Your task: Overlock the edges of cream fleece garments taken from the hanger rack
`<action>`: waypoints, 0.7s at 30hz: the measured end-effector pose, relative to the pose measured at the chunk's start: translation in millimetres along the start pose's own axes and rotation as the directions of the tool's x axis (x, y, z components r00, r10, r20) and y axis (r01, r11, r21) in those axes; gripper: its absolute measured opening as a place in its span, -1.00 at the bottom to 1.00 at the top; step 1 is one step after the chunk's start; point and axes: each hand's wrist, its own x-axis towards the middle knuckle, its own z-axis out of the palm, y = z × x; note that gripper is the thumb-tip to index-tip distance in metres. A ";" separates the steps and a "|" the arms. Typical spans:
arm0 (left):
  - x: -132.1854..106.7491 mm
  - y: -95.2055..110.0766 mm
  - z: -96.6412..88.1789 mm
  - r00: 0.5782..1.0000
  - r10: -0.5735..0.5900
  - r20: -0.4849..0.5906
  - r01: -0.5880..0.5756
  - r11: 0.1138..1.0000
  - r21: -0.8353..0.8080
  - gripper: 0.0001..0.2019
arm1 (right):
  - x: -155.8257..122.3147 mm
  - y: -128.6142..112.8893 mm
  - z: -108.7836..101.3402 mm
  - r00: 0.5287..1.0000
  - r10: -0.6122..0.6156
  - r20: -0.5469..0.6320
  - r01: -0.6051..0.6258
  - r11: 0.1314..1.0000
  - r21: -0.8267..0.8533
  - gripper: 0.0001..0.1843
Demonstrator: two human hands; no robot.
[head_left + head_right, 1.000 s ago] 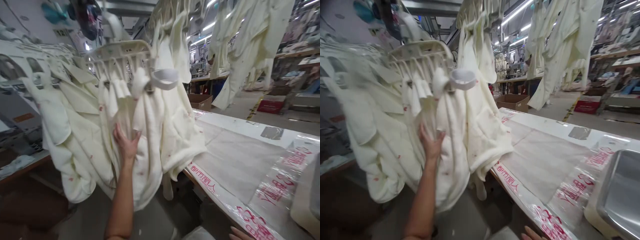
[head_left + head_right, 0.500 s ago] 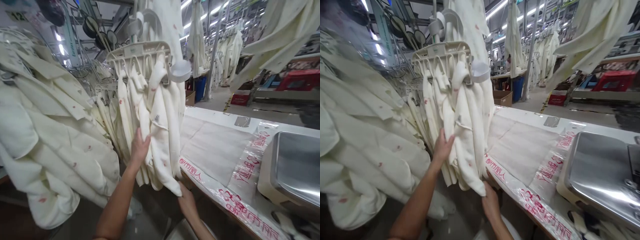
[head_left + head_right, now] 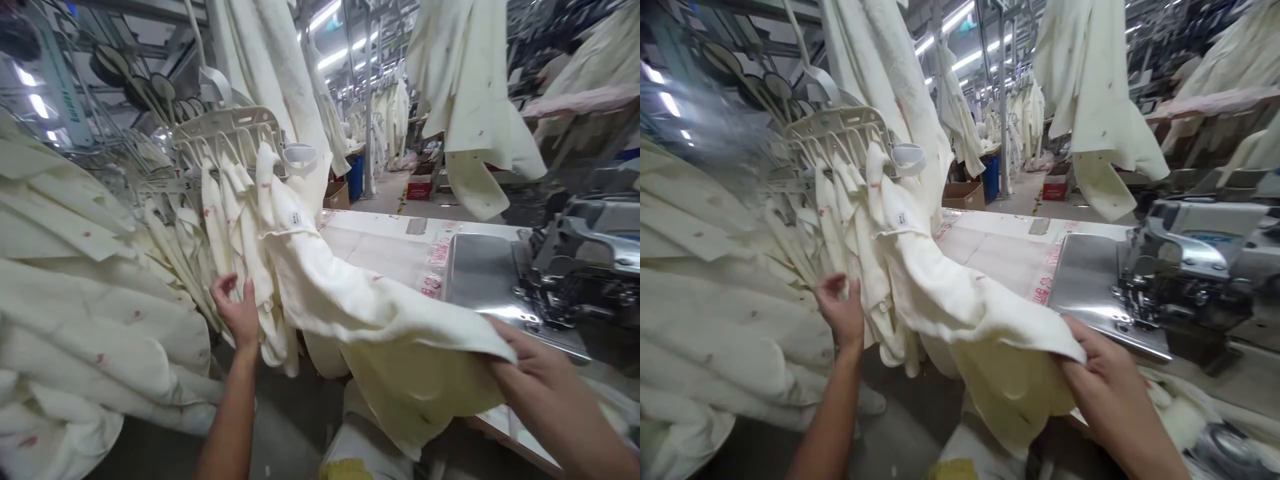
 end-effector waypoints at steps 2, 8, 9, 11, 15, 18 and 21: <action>-8.8 -55.4 -16.5 0.980 -0.197 0.023 0.196 0.980 0.032 -0.52 | 0.3 16.0 20.0 0.991 -0.003 0.133 -0.001 1.000 0.023 -0.66; -55.4 -120.0 -41.4 0.674 -0.457 0.581 0.550 0.835 0.019 -0.51 | -16.4 26.5 67.8 0.931 -0.182 0.315 0.200 0.979 -0.025 -0.54; -56.4 -112.8 -44.1 0.615 -0.433 0.659 0.571 0.821 0.006 -0.48 | -24.8 26.5 74.0 0.940 -0.219 0.262 0.235 0.972 -0.030 -0.53; -55.5 -83.8 -47.2 0.501 -0.365 0.785 0.604 0.797 -0.015 -0.42 | -45.0 27.7 90.8 0.958 -0.229 0.172 0.235 0.972 -0.016 -0.58; -59.4 18.9 -35.9 0.128 -0.017 0.992 0.550 0.833 -0.057 -0.41 | -74.9 27.2 133.3 0.955 -0.114 0.275 0.048 0.971 0.235 -0.35; -69.0 104.7 -19.3 -0.188 0.286 0.940 0.147 0.954 -0.261 -0.54 | -66.0 16.7 130.2 0.982 0.044 0.183 -0.121 0.893 0.433 -0.50; -76.4 167.1 -0.2 0.001 0.501 0.865 -0.594 0.696 -0.403 -0.69 | -36.9 -4.4 72.4 0.992 0.121 0.034 -0.125 0.903 0.412 -0.61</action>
